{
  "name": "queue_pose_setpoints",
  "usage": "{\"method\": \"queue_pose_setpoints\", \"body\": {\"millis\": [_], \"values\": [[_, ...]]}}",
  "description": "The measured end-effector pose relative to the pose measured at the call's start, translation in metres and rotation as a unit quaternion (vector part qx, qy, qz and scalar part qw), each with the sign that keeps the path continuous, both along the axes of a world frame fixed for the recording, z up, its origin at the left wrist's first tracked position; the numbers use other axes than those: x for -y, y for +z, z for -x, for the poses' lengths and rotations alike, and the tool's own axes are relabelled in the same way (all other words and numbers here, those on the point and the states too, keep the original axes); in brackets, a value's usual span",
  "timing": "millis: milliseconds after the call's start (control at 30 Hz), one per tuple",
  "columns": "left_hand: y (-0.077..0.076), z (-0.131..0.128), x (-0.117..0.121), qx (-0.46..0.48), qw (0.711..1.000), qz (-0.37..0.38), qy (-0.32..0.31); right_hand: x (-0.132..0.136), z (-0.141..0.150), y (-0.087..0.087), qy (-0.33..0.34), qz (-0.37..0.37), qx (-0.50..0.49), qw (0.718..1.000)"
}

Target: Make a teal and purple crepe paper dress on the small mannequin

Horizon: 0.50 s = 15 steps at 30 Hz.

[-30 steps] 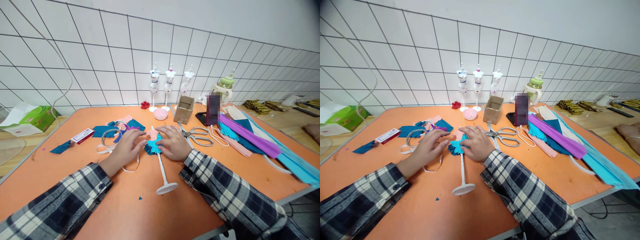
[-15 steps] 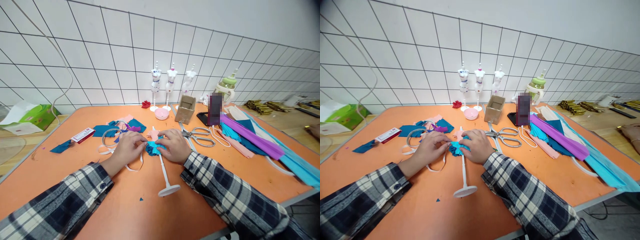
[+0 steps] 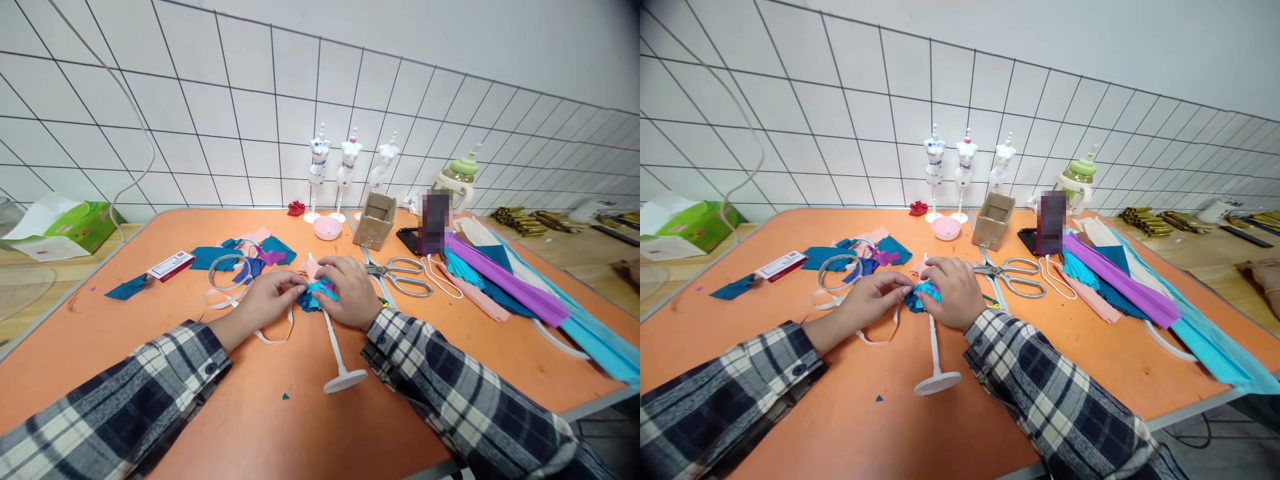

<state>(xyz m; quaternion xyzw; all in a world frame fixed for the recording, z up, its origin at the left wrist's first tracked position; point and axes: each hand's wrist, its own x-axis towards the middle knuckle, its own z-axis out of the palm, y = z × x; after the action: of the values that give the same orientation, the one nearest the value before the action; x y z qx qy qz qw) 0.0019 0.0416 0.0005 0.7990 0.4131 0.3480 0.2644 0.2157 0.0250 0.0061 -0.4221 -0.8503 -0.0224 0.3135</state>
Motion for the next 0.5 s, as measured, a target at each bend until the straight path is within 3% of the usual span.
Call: {"method": "queue_pose_setpoints", "body": {"millis": [200,400,500], "values": [[0.006,0.008,0.002,-0.053,0.989,-0.128,-0.056,0.001,0.001,-0.001,0.036,-0.012,0.045,0.998],[0.003,0.01,0.003,-0.145,0.975,-0.159,-0.052,0.001,-0.002,-0.003,0.038,-0.021,0.028,0.999],[0.002,0.007,0.005,-0.145,0.976,-0.158,-0.041,0.0,-0.003,-0.004,0.049,-0.017,0.024,0.998]]}}
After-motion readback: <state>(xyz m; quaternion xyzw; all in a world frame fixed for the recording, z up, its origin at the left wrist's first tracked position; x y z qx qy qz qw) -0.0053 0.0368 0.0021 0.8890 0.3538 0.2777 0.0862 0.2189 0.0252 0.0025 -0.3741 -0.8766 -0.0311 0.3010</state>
